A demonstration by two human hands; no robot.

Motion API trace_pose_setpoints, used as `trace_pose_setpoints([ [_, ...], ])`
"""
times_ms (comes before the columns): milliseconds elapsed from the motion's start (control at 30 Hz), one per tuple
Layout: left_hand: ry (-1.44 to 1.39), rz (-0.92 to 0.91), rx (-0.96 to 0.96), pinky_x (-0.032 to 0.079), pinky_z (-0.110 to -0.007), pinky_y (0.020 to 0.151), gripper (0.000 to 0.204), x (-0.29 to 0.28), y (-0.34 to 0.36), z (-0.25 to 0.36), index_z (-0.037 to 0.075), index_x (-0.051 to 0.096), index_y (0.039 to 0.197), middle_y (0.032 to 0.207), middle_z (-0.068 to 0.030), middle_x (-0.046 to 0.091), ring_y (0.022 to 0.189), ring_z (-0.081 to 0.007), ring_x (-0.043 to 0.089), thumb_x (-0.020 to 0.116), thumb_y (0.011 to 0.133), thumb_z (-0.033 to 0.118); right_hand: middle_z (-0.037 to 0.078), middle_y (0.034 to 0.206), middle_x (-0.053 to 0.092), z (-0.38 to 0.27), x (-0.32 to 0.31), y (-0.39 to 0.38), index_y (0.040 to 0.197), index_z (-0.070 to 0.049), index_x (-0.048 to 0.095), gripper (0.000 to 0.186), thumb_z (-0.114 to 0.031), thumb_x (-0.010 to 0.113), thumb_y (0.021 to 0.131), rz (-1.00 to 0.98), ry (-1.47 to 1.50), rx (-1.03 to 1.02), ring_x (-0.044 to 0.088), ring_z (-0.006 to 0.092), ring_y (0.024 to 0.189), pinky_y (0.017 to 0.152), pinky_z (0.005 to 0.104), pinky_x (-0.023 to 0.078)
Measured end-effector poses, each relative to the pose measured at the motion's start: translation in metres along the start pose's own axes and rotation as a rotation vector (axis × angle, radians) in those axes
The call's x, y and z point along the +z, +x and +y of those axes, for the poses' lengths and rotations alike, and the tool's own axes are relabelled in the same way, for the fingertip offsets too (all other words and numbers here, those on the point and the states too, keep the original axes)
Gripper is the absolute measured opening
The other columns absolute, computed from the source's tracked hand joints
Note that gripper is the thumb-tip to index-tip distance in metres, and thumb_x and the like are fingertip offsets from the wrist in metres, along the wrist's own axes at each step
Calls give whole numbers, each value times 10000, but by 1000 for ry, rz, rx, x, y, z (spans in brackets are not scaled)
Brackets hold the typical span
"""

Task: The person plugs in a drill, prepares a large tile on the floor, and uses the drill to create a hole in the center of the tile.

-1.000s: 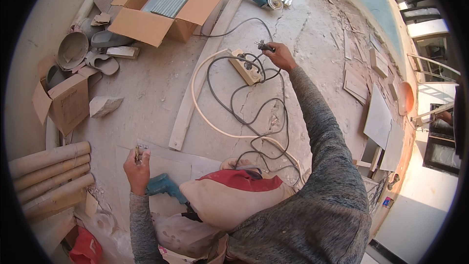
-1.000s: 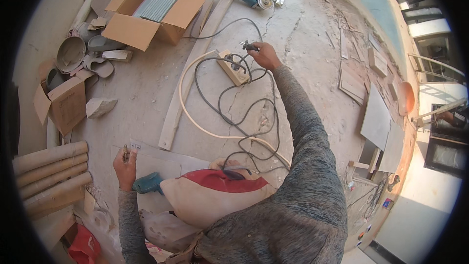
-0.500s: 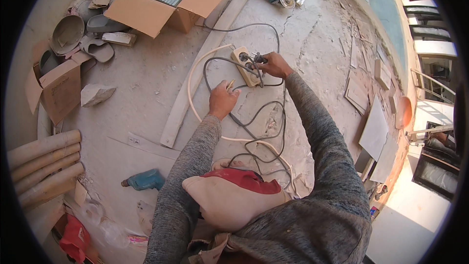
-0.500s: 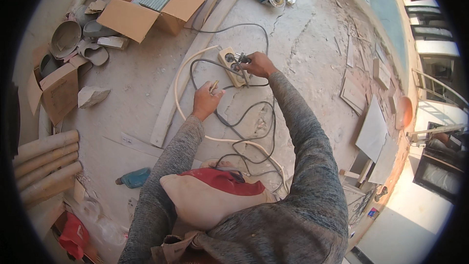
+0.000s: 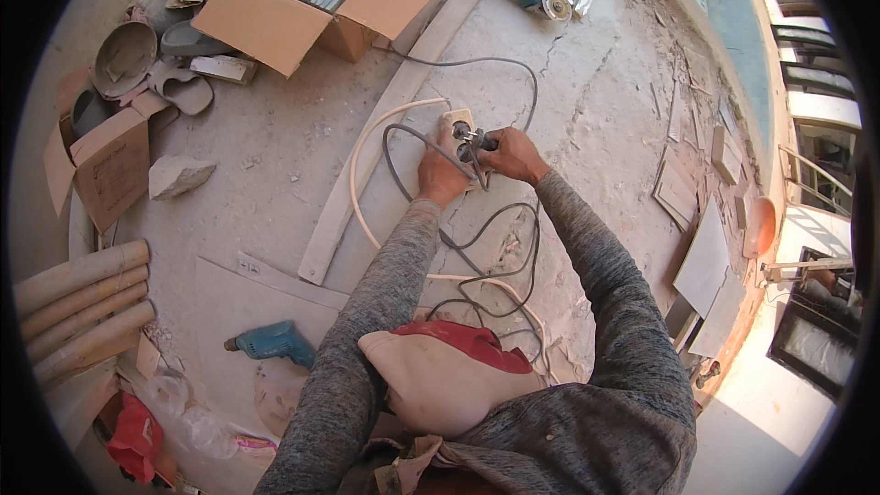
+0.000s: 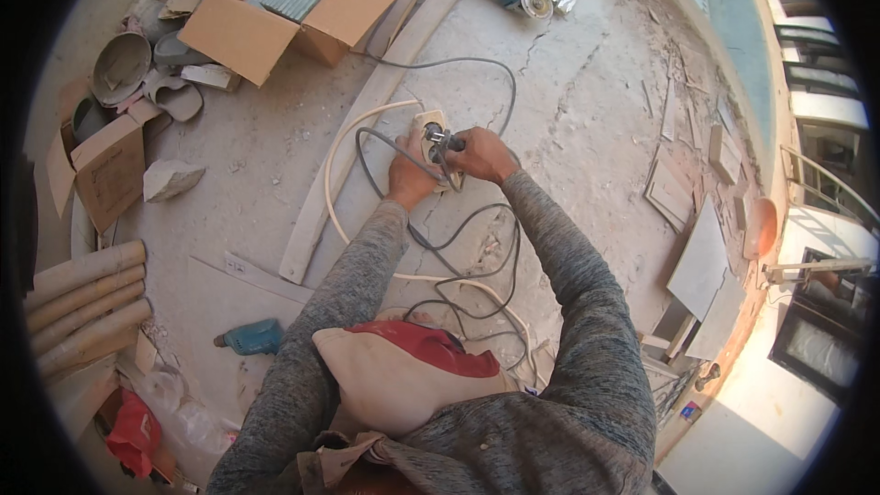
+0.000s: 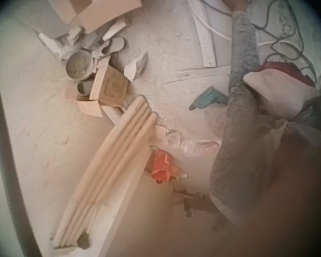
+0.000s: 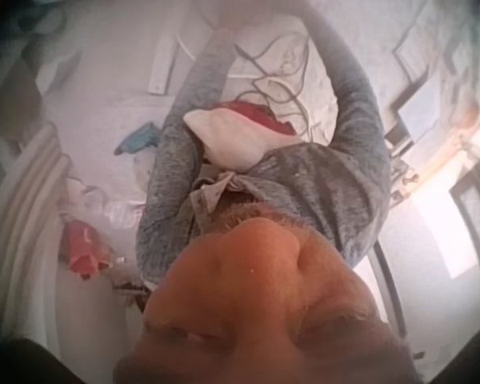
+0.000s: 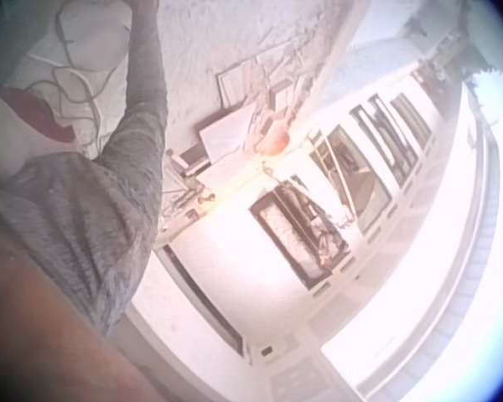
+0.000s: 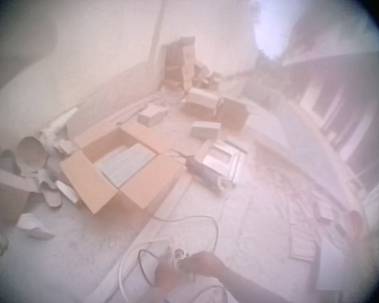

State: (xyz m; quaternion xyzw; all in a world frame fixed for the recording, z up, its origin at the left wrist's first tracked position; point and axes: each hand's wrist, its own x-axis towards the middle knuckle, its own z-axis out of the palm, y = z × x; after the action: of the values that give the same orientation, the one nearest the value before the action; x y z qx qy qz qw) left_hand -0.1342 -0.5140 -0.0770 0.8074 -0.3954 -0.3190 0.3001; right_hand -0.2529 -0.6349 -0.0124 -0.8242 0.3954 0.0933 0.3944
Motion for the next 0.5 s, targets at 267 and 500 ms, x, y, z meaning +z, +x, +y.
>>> trace_pose_setpoints([
  [267, 2, -44, -35, 528, -473, 923, 901, -8, 0, 0, 107, 395, 1517, 1271, -253, 552, 1138, -409, 610, 831, 756, 311, 214, 771, 696, -14, 9, -2, 843, -74, 767, 283, -342, 682, 805, 101, -289, -24, 678, 413, 738, 688, 496, 534],
  [500, 27, -76, -47, 540, -453, 885, 893, -9, -3, 2, 154, 434, 1511, 1113, -228, 676, 1053, -383, 662, 842, 747, 370, 189, 731, 688, -14, 7, -7, 836, -67, 770, 294, -356, 718, 824, 197, -283, 52, 660, 379, 665, 629, 468, 514],
])
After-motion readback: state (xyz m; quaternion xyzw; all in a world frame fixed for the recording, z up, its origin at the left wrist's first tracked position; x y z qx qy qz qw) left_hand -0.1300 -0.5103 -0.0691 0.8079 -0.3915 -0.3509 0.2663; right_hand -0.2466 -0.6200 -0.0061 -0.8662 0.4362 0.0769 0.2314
